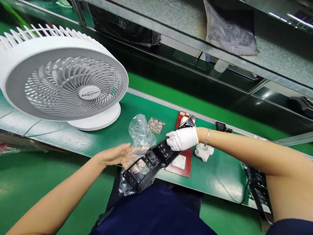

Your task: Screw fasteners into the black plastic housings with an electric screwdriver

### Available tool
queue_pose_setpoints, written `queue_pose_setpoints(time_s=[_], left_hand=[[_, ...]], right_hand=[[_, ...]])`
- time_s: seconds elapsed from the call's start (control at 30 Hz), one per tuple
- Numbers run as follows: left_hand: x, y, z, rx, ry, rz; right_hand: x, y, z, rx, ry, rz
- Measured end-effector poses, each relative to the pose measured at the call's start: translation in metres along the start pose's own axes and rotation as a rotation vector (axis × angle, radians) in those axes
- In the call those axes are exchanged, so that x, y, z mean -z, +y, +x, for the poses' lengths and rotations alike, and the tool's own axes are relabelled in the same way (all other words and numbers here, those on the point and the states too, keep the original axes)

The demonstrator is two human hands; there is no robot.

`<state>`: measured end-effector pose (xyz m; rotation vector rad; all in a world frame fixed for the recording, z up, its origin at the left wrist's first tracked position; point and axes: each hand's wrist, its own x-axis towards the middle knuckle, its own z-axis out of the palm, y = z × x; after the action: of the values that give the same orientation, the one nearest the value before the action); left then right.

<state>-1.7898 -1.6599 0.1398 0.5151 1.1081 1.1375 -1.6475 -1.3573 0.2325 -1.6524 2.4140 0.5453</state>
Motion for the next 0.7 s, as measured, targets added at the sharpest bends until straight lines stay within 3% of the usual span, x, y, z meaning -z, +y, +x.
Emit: queue_pose_setpoints(time_s=[0.1, 0.23, 0.4, 0.53, 0.6, 0.67, 0.7], left_hand=[[0.002, -0.005, 0.010, 0.080, -0.036, -0.097], [-0.011, -0.002, 0.014, 0.017, 0.120, 0.023], [-0.040, 0.015, 0.006, -0.062, -0.009, 0.424], [-0.056, 0.018, 0.003, -0.114, 0.160, 0.784], [-0.059, 0.013, 0.005, -0.121, 0.248, 0.802], [-0.061, 0.007, 0.010, -0.127, 0.304, 0.779], [-0.062, 0.005, 0.012, -0.137, 0.335, 0.768]], right_hand=[[-0.006, -0.003, -0.005, 0.010, 0.052, -0.036], [-0.010, -0.009, -0.007, -0.007, 0.117, -0.096], [-0.005, -0.012, -0.005, 0.018, 0.181, -0.180], [0.022, -0.008, -0.006, -0.077, 0.211, -0.194], [0.045, -0.009, -0.011, -0.216, 0.231, -0.154], [0.066, -0.018, -0.021, -0.579, 0.314, 0.039], [0.073, -0.026, -0.026, -0.856, 0.389, 0.217]])
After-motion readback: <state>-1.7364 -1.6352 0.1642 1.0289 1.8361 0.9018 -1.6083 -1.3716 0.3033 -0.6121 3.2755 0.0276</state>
